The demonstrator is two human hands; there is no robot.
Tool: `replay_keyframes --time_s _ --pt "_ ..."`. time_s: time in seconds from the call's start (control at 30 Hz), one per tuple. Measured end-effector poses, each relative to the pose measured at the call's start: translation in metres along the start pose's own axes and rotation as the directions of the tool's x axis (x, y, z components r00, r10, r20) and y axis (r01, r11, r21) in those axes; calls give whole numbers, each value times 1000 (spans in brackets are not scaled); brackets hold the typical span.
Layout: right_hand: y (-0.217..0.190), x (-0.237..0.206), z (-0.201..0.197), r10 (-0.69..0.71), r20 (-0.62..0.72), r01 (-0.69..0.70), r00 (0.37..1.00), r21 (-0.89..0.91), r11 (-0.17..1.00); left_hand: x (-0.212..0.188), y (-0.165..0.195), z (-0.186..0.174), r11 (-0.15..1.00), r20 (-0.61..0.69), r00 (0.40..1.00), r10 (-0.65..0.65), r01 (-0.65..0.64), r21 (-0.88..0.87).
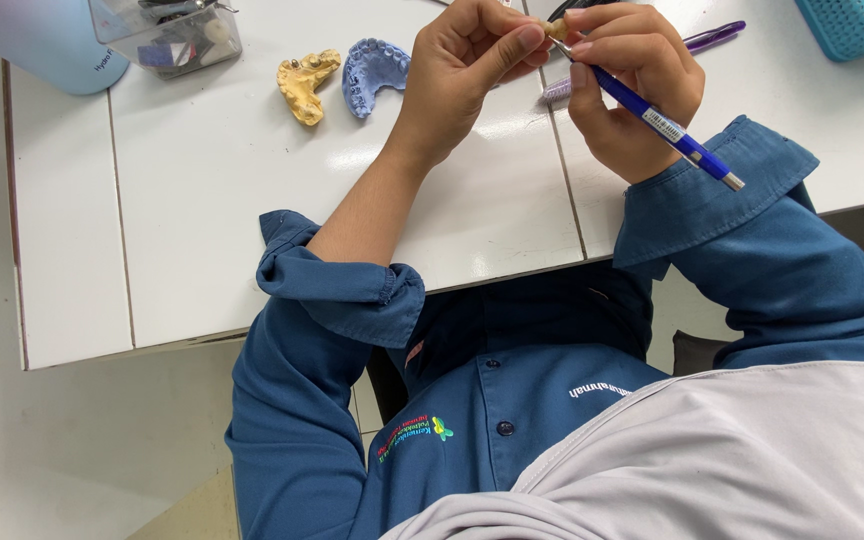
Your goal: The person holds a small dental prosthesis in the left hand and uses a pen-like tool in the right hand to scrape and adjust its surface. The person repeatedly repositions the prosthesis to access different areas while working at a white table with dental molds and tools nearby.
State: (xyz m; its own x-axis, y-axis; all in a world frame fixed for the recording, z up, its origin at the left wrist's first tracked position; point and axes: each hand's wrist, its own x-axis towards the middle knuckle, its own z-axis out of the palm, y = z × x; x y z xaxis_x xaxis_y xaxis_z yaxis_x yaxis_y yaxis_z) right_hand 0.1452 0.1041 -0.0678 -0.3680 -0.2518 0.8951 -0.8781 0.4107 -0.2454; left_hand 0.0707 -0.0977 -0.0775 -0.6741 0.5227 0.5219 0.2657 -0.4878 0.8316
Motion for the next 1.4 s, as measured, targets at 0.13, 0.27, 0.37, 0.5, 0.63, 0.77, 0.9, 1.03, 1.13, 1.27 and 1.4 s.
replay_keyframes --time_s 0.13,0.27,0.37,0.5,0.63,0.77,0.9,1.03,1.13,1.27,1.4 --pt "-1 -1 -1 9 -2 -9 1000 -14 1000 0 1 1 1000 -5 1000 3 -3 25" --pt "-1 0 -1 -7 5 7 1000 3 1000 0 1 1 1000 -1 1000 2 -2 11" --pt "0 0 -1 -14 3 14 1000 -24 1000 0 1 1 1000 1 1000 4 -4 8" --pt "-1 -1 -2 10 -3 -10 1000 -26 1000 -1 1 1 1000 0 1000 2 -2 15" --pt "-1 -2 -1 7 -3 -7 1000 -6 1000 -1 1 1 1000 -2 1000 2 -2 10" --pt "-1 -2 -2 25 -9 -25 1000 -19 1000 -1 0 1 1000 -1 1000 -3 3 15" --pt "0 0 1 -1 -14 1 1000 0 1000 0 -2 0 1000 -4 1000 -9 9 1" --pt "-2 1 4 26 -5 -26 1000 -4 1000 1 -3 -3 998 -15 999 -46 46 -41" --pt "0 2 7 45 -14 -45 999 -6 999 3 -4 -5 996 -21 997 -69 68 -61" --pt "0 0 8 58 -30 -58 998 5 998 2 -5 -3 994 -30 996 -89 87 -63" --pt "1 -1 6 63 -19 -63 998 7 998 3 -5 -2 995 -26 997 -79 78 -55"
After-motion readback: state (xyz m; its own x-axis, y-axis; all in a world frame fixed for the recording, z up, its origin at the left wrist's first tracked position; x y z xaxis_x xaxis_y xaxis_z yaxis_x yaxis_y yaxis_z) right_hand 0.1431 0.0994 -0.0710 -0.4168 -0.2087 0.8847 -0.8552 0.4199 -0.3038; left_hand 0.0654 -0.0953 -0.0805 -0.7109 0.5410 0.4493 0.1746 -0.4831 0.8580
